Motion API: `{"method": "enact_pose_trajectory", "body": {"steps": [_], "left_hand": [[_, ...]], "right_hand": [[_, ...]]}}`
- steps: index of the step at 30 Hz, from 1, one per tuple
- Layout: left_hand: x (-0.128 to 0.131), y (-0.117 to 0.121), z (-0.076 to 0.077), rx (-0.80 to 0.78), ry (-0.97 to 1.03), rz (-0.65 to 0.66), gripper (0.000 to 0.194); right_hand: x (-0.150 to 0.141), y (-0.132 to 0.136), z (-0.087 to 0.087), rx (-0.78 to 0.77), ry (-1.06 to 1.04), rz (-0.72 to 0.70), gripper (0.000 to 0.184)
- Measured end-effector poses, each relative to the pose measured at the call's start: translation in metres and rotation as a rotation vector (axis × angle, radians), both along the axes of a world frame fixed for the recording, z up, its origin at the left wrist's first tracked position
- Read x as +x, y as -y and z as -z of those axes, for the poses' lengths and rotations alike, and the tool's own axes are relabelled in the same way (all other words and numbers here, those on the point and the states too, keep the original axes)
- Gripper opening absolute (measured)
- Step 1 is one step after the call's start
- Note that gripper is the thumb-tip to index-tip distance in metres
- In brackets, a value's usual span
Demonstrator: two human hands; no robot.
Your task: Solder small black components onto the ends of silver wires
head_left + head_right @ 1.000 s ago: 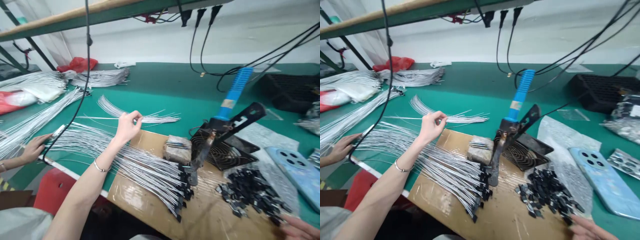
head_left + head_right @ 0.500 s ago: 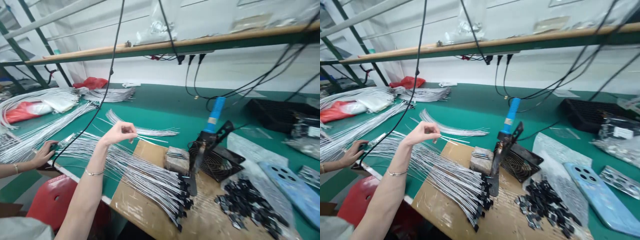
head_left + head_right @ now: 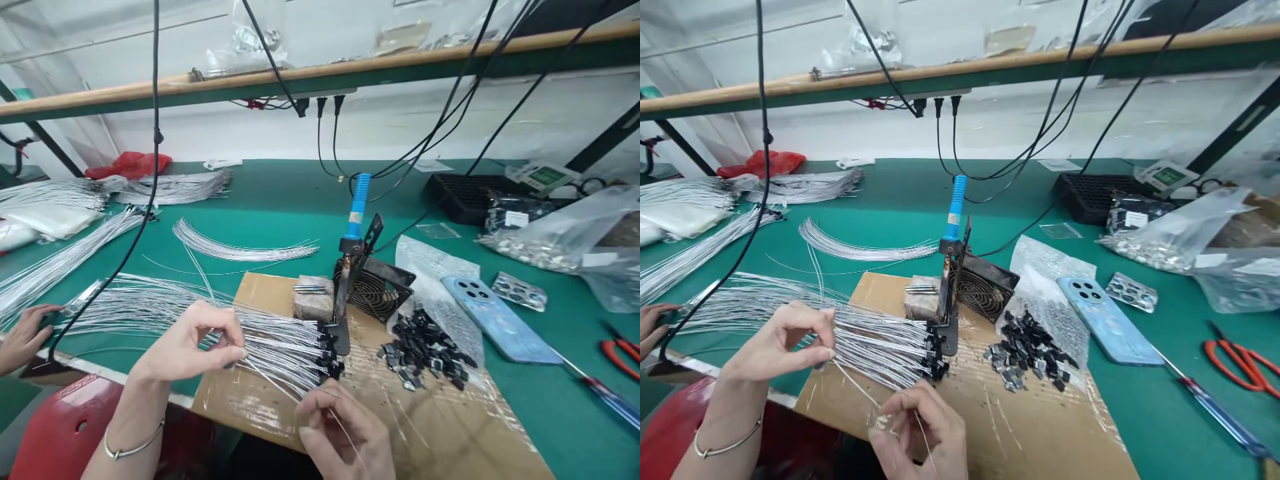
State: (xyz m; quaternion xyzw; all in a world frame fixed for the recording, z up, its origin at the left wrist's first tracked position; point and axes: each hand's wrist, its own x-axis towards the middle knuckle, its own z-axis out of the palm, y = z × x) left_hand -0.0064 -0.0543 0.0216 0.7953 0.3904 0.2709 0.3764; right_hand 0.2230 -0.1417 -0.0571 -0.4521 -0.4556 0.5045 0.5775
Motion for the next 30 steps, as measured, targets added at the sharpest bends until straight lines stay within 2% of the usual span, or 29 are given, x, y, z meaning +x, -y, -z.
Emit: {"method": "enact_pose_trajectory", "body": {"steps": [6,15,26,30], "left_hand": [[0.009,0.001,0.004,-0.028,-0.056,-0.004,0.014],[0.011,-0.006,0.007,-0.002,-0.145,0.004,0.014],[0.013,-0.017,0.012,-0.173,-0.111,0.070,0.020],[0.013,-0.023,0.014,-0.235,-0.123,0.077,0.022]], "right_hand": [[-0.002,-0.008,-0.001,-0.107,-0.037,-0.005,0.022],[0.022,-0.010,0.007,-0.187,-0.205,-0.059,0.027],[0.040,-0.020,0.008,-0.180,-0.158,-0.116,0.028],[0.047,-0.022,0.005,-0.111,-0.045,-0.143,0.025]]}}
